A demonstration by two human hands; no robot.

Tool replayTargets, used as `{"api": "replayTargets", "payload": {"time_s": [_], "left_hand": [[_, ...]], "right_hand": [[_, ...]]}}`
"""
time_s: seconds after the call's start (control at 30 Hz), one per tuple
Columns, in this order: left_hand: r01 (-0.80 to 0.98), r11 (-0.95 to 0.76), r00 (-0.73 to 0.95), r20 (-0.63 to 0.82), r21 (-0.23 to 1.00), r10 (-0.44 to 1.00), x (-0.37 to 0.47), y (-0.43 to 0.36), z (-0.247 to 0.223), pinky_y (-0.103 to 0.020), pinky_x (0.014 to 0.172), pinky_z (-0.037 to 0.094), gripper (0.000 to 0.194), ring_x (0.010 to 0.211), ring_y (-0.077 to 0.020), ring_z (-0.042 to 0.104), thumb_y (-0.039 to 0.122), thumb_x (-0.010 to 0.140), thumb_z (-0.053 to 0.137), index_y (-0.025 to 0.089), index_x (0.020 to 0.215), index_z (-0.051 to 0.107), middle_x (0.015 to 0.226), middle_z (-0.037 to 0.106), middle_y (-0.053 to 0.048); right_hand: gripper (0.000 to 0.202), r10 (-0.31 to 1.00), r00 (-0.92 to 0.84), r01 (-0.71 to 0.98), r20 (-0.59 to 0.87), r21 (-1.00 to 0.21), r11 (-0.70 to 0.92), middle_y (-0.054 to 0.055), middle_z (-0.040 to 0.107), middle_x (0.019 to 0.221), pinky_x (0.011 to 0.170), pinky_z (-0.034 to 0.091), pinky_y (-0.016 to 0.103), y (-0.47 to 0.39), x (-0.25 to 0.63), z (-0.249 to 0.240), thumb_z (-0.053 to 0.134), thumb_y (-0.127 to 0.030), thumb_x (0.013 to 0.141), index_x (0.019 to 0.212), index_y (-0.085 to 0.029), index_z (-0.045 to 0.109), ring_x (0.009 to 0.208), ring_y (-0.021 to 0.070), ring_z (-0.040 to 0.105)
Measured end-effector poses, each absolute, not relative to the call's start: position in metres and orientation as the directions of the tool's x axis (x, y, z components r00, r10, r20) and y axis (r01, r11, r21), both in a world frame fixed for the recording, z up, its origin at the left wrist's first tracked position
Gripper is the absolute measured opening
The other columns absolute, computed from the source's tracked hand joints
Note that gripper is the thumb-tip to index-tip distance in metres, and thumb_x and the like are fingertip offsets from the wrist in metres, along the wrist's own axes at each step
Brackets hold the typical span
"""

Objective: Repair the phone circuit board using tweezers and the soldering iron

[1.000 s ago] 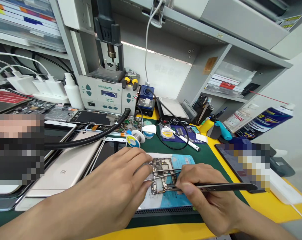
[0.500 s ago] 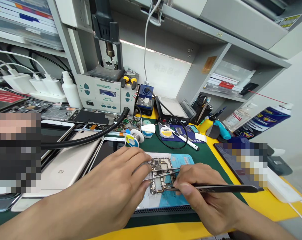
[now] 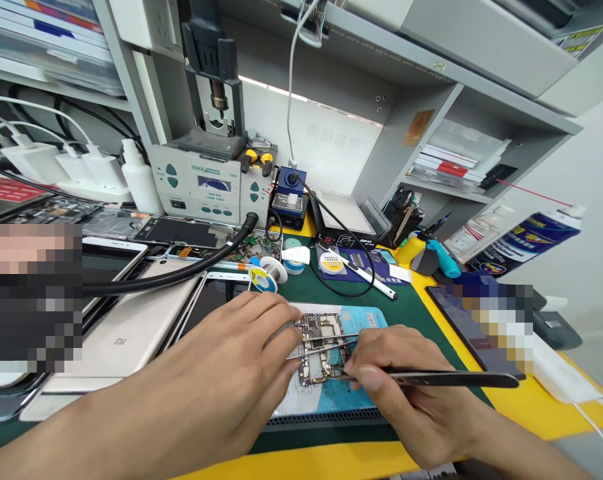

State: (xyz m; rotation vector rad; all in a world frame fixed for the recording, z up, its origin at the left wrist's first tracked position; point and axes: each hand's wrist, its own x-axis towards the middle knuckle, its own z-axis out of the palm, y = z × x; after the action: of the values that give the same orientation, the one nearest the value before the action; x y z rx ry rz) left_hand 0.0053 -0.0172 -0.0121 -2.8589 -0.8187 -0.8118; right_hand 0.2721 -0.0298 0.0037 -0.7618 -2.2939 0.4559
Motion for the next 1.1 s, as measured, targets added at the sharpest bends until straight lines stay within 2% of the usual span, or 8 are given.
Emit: {"api": "replayTargets", "payload": {"time_s": [0.1,0.3,0.47,0.6,0.7,0.8,0.9,1.1], "left_hand": [[0.499,-0.862,0.721,0.51,0.088,0.469,0.004,-0.018,-0.012,-0.05,0.094,0.05,0.03,0.117,-0.0331,0.062,0.02,0.111,0.044,0.014,0.125,0.069,0.129,0.07,-0.01],[0.509,-0.856,0.714,0.512,0.087,0.477,0.004,-0.018,-0.014,-0.05,0.107,0.05,0.029,0.119,-0.0313,0.063,0.022,0.11,0.045,0.016,0.124,0.07,0.125,0.071,-0.01],[0.505,-0.859,0.682,0.569,0.088,0.459,0.008,-0.018,-0.019,-0.045,0.111,0.054,0.031,0.117,-0.0295,0.064,0.042,0.107,0.059,0.017,0.123,0.07,0.121,0.07,-0.014],[0.505,-0.859,0.679,0.574,0.086,0.457,0.01,-0.019,-0.02,-0.046,0.112,0.054,0.035,0.118,-0.0301,0.064,0.046,0.105,0.061,0.017,0.121,0.069,0.122,0.069,-0.014],[0.506,-0.858,0.682,0.569,0.087,0.46,0.009,-0.019,-0.017,-0.045,0.11,0.054,0.032,0.118,-0.0296,0.064,0.043,0.106,0.06,0.017,0.121,0.07,0.121,0.07,-0.014],[0.504,-0.86,0.698,0.546,0.086,0.463,0.008,-0.018,-0.012,-0.045,0.107,0.054,0.026,0.116,-0.029,0.064,0.03,0.109,0.052,0.016,0.121,0.07,0.12,0.071,-0.013],[0.505,-0.858,0.709,0.523,0.091,0.473,0.007,-0.017,-0.009,-0.048,0.099,0.053,0.029,0.116,-0.0312,0.063,0.019,0.11,0.043,0.015,0.12,0.07,0.124,0.071,-0.012],[0.508,-0.856,0.711,0.516,0.093,0.478,0.005,-0.019,-0.013,-0.048,0.091,0.05,0.03,0.116,-0.0333,0.061,0.021,0.111,0.042,0.014,0.122,0.069,0.127,0.069,-0.011]], "right_hand": [[0.013,0.625,-0.606,0.397,0.493,-0.493,0.774,0.0,0.073,0.075,0.062,0.046,0.027,-0.03,0.272,0.004,0.056,-0.017,0.101,0.089,-0.02,0.062,0.065,0.0133,0.068],[0.013,0.622,-0.607,0.407,0.494,-0.479,0.778,0.0,0.074,0.076,0.063,0.046,0.028,-0.032,0.271,0.006,0.056,-0.017,0.1,0.09,-0.02,0.063,0.066,0.0136,0.07],[0.015,0.616,-0.613,0.412,0.495,-0.466,0.783,0.0,0.075,0.076,0.064,0.046,0.028,-0.032,0.272,0.006,0.055,-0.017,0.101,0.09,-0.019,0.063,0.066,0.0132,0.07],[0.016,0.61,-0.611,0.417,0.505,-0.449,0.79,0.0,0.074,0.075,0.063,0.046,0.028,-0.031,0.273,0.007,0.054,-0.018,0.102,0.089,-0.019,0.064,0.065,0.0133,0.069],[0.016,0.612,-0.614,0.427,0.498,-0.442,0.789,0.0,0.074,0.075,0.063,0.046,0.028,-0.031,0.272,0.007,0.053,-0.018,0.102,0.09,-0.02,0.063,0.065,0.0134,0.069],[0.016,0.611,-0.616,0.424,0.498,-0.444,0.789,0.0,0.074,0.076,0.064,0.047,0.028,-0.031,0.272,0.007,0.054,-0.019,0.103,0.089,-0.02,0.063,0.066,0.0133,0.07],[0.016,0.608,-0.613,0.419,0.504,-0.444,0.792,0.0,0.075,0.076,0.064,0.047,0.028,-0.031,0.272,0.007,0.054,-0.018,0.103,0.09,-0.02,0.063,0.066,0.0136,0.07],[0.016,0.611,-0.61,0.413,0.505,-0.456,0.789,0.001,0.075,0.075,0.063,0.049,0.027,-0.033,0.271,0.008,0.054,-0.018,0.102,0.088,-0.02,0.063,0.065,0.0139,0.071]]}}
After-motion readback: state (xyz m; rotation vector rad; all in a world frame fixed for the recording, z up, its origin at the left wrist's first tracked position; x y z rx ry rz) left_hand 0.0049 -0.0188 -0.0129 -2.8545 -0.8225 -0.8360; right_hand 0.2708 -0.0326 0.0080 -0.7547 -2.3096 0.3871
